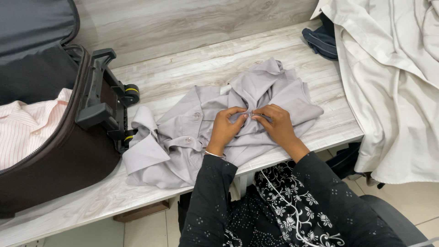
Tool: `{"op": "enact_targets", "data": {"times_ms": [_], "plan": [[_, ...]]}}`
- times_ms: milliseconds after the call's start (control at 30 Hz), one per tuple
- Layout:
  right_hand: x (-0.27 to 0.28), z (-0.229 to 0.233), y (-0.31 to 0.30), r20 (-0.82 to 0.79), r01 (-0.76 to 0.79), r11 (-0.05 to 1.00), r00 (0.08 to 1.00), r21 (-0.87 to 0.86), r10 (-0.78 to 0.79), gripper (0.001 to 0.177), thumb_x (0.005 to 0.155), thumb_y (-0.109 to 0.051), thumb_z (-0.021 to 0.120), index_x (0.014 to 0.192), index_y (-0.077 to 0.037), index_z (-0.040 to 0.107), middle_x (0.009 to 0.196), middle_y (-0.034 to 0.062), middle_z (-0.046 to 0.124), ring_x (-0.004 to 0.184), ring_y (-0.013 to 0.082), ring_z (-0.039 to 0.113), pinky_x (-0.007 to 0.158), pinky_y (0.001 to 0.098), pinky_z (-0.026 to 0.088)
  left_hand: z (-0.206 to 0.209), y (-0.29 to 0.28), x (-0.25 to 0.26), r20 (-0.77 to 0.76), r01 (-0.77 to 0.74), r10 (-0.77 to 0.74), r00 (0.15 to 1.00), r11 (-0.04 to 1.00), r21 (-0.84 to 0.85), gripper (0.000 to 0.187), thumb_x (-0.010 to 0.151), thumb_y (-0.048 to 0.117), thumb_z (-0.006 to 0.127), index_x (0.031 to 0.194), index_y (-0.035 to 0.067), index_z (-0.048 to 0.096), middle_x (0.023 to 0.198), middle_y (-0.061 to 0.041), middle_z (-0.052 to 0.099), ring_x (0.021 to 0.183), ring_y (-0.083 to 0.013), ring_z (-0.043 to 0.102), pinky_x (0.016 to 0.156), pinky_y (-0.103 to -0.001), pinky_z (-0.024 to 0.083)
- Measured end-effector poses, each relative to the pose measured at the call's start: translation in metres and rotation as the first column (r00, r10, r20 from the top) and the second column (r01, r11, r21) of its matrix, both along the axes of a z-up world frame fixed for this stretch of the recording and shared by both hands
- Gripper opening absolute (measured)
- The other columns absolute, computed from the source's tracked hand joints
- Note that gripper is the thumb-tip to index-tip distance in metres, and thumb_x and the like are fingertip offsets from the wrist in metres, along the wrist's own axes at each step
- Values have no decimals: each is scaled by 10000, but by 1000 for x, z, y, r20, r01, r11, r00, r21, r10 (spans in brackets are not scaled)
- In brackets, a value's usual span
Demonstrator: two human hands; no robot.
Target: The person buttons a grey shirt, spreads it out on a surface, and folds it before placing it into an open suitcase. The person then picks up a white shirt, unbuttons the collar, and buttons it while it is flat on the surface.
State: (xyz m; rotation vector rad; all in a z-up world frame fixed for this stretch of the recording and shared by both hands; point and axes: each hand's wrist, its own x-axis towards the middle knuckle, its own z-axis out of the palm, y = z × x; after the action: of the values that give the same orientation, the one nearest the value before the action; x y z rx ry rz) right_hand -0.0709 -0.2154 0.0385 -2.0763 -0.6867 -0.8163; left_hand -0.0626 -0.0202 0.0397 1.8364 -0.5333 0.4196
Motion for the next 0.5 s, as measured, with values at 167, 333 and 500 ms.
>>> {"op": "enact_targets", "data": {"times_ms": [167,333,500], "plan": [[-7,11,4,-46,-25,1000,999,10,25,375,852,-155,789,1194,-27,701,924,75,722,785,245,691,704,340,551,3,1,-4,80,-26,20,997,997,75,238,848,178,767,1051,53,772,969,-143,785,888,-252,769,802,-312,566],[-8,10,5,-7,11,995,1000,-97,-12,242,859,-154,800,1073,-56,745,916,82,710,773,239,701,672,334,550,11,0,-10,71,-57,49,996,992,117,210,835,170,762,1018,70,786,952,-139,782,867,-278,769,778,-314,576],[2,-3,1,-71,30,997,997,-70,-35,216,850,-189,803,1000,-47,739,899,62,712,766,206,714,666,319,559,15,-2,-14,111,-64,52,992,992,109,167,827,138,759,974,64,788,903,-128,778,819,-273,770,728,-315,569]]}}
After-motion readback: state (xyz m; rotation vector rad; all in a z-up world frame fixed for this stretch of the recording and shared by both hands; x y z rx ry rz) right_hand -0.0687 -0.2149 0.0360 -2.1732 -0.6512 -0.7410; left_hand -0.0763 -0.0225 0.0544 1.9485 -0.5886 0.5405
